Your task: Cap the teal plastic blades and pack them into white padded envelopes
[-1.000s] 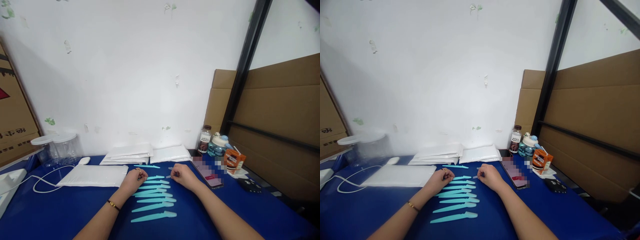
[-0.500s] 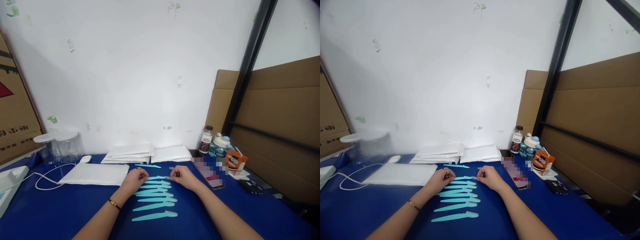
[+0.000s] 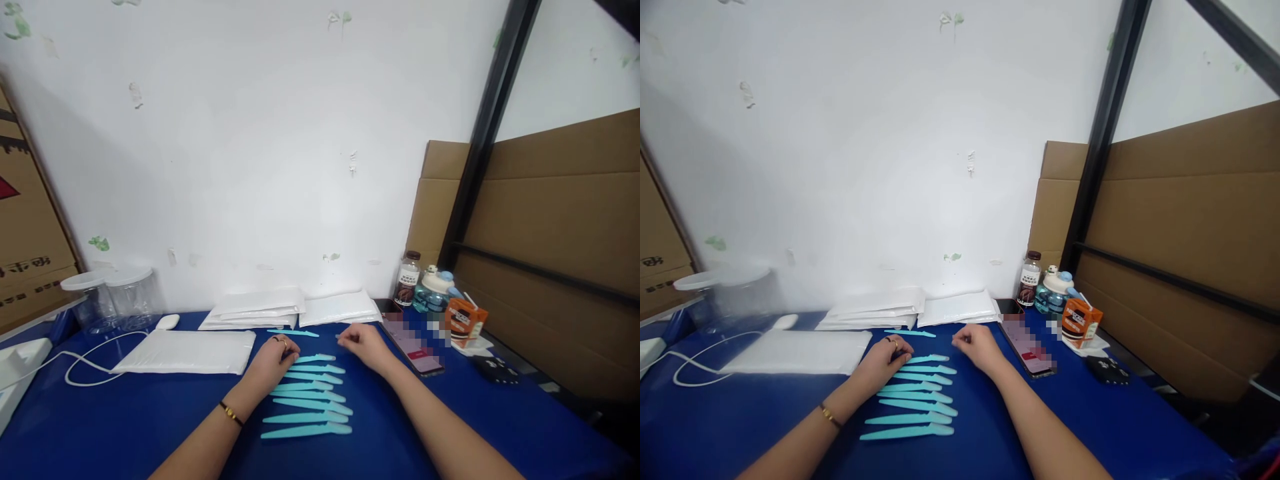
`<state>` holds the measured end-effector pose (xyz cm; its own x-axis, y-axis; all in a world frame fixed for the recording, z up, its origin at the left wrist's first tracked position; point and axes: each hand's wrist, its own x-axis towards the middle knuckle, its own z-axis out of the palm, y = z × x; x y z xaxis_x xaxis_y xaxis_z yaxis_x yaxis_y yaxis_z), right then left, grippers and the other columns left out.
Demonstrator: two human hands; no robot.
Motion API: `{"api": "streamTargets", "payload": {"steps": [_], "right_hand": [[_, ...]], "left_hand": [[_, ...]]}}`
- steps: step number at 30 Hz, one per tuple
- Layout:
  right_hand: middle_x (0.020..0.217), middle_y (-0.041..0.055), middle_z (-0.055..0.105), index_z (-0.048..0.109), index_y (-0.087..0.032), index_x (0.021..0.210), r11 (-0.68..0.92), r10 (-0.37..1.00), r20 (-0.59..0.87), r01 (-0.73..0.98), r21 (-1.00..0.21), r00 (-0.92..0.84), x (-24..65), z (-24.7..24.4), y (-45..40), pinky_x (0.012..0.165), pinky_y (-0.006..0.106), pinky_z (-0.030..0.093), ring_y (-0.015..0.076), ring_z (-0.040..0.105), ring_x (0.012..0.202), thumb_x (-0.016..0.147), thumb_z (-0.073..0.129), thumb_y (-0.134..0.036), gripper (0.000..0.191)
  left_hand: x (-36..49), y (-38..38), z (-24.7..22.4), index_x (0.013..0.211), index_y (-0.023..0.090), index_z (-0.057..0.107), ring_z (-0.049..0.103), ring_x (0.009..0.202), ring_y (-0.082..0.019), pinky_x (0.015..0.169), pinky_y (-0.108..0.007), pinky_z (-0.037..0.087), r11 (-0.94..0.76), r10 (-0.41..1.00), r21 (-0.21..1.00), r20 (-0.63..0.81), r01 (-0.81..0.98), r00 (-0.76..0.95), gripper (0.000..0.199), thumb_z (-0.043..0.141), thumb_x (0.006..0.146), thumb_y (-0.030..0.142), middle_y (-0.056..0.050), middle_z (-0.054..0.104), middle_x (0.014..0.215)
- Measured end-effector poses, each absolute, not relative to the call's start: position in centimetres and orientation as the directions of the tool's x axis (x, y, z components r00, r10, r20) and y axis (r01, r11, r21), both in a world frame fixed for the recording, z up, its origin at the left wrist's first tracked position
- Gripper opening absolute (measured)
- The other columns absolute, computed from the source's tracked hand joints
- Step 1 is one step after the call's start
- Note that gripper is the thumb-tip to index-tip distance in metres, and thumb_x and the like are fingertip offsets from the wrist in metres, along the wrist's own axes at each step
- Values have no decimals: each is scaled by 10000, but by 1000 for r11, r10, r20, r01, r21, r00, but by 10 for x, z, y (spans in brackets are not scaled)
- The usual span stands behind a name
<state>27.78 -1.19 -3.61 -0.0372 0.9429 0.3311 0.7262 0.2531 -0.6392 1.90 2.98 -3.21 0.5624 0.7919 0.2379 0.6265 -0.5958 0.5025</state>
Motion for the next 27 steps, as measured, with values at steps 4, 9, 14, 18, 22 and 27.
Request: {"api": "streamTargets", "payload": {"steps": [4,9,14,18,22,27], "right_hand": [[829,50,644,690,-187,862,223,915,403,795,-564,29,297,-34,-9,690,271,433,172,569,740,752,543,-243,193],[891,55,626,691,-205,892,248,938,335,844,-476,-87,291,-41,-5,723,265,426,174,568,788,745,558,-208,198],[827,50,643,687,-189,795,268,942,313,837,-478,-123,281,-42,-3,705,248,411,163,573,760,766,490,-157,201],[703,21,658,693,-171,778,222,972,206,751,-621,-117,282,-42,-3,560,209,383,132,553,620,753,511,-193,186],[692,15,671,714,-170,797,207,977,177,688,-696,-115,283,-43,-1,547,202,384,122,552,596,721,540,-198,192],[673,15,662,722,-183,799,249,966,219,702,-667,-136,279,-39,-4,560,208,390,119,548,590,721,564,-224,181]], "left_hand": [[15,36,-31,1145,237,561,395,1157,-228,970,-371,326,-638,770,363,308,680,558,365,419,846,391,-46,518,1246],[15,33,-31,1307,299,394,266,1254,-250,996,-447,259,-628,777,306,197,716,598,504,246,882,526,-7,383,1385],[18,26,-25,1290,309,417,241,1266,-263,1002,-467,212,-632,771,301,141,715,622,516,223,878,551,-18,417,1360],[21,18,-18,1229,324,484,330,1199,-241,977,-439,246,-658,742,345,143,669,655,489,225,881,549,-12,491,1291],[26,11,-14,1233,311,490,366,1154,-241,945,-416,278,-692,705,349,136,632,697,506,241,872,563,-35,498,1278],[29,8,-16,1253,307,470,358,1150,-249,938,-416,286,-697,701,333,131,635,701,517,261,862,573,-40,477,1295]]}}
